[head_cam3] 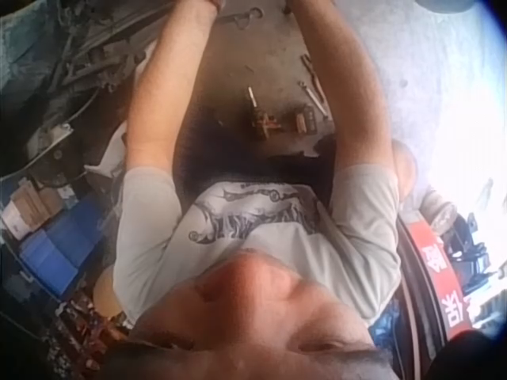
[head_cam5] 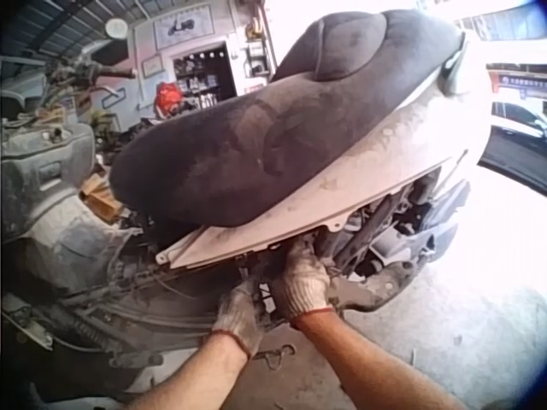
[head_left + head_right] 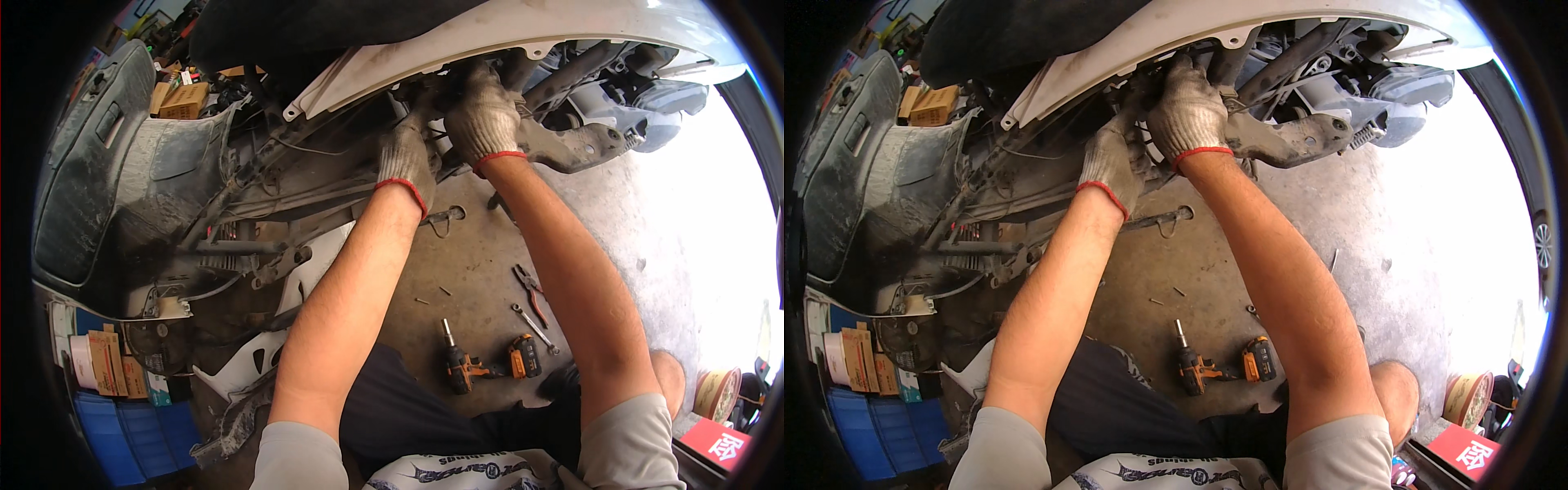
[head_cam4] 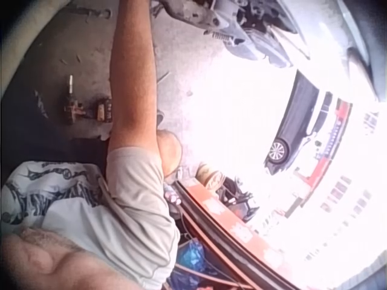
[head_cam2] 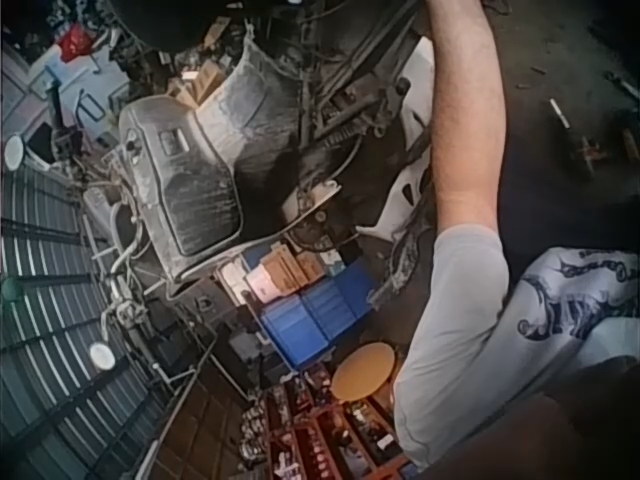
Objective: The person is repairing or servicing internal components of a motorcycle.
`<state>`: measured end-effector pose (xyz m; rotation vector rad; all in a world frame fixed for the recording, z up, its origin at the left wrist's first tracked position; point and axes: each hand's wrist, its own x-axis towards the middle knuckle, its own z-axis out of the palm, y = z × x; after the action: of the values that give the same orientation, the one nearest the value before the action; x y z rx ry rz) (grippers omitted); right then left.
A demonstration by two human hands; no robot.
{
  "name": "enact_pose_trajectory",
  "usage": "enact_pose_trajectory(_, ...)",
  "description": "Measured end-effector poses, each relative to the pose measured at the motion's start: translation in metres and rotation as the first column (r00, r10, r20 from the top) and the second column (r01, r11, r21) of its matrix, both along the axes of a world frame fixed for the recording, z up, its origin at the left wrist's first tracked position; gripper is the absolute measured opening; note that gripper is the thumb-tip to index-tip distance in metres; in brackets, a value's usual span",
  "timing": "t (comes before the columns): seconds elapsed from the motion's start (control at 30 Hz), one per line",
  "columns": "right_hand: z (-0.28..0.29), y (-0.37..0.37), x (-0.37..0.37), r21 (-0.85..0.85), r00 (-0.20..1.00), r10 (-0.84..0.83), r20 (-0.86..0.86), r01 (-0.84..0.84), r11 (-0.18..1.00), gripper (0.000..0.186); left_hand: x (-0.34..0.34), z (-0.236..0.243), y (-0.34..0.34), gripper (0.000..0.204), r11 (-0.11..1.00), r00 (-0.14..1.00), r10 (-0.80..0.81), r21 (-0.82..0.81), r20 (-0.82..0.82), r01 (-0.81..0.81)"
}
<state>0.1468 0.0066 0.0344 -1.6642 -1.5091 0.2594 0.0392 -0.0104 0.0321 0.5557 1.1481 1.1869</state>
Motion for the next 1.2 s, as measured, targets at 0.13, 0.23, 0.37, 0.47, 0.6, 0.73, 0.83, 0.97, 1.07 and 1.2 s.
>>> enact_pose_trajectory(0.13,0.002,-0.001,-0.001,-0.003,1.0,-0.008,-0.003,0.008,1.0,0.048,0.003,-0.003,0.004,0.023,0.999,0.998,0.026,-0.021,-0.059,-0.028)
enact_pose_trajectory(0.23,0.005,-0.004,-0.001,-0.013,1.0,-0.004,-0.017,0.004,1.0,0.047,0.001,-0.005,0.001,0.022,1.0,0.999,-0.024,0.005,0.035,0.024)
enact_pose_trajectory(0.37,0.002,-0.002,-0.001,0.033,1.0,-0.015,0.016,0.015,0.999,0.048,0.0,-0.003,0.0,0.02,0.999,0.998,-0.051,-0.001,0.045,0.051)
enact_pose_trajectory(0.47,0.003,-0.001,-0.002,0.004,1.0,-0.019,0.011,0.019,1.0,0.05,0.0,-0.005,0.005,0.019,0.999,0.999,-0.039,-0.02,0.001,0.039)
enact_pose_trajectory(0.6,0.002,-0.004,-0.003,0.027,0.999,-0.033,0.01,0.032,0.999,0.05,-0.004,-0.009,0.006,0.019,0.999,0.997,-0.032,-0.028,0.065,0.034)
enact_pose_trajectory(0.73,-0.001,0.0,-0.004,0.048,0.998,-0.048,-0.052,0.051,0.998,0.036,0.001,-0.003,0.001,0.021,1.0,1.0,0.001,-0.026,0.014,-0.001)
enact_pose_trajectory(0.83,-0.004,0.0,-0.005,0.075,0.997,-0.053,-0.051,0.057,0.996,0.036,-0.001,-0.004,0.006,0.023,1.0,0.999,-0.009,0.004,-0.049,0.009)
enact_pose_trajectory(0.97,-0.004,-0.001,-0.005,0.128,0.996,-0.046,-0.071,0.055,0.99,0.035,-0.001,-0.005,0.001,0.021,1.0,0.999,-0.024,0.002,0.028,0.024)
enact_pose_trajectory(1.07,-0.008,0.002,-0.002,0.144,0.998,-0.044,-0.035,0.049,0.988,0.035,0.005,-0.01,0.001,0.024,0.995,0.982,0.1,-0.001,0.158,-0.101)
enact_pose_trajectory(1.2,-0.002,-0.001,-0.004,0.08,0.997,-0.039,-0.07,0.045,0.996,0.034,0.001,-0.008,0.009,0.019,1.0,1.0,0.019,0.017,-0.024,-0.018)
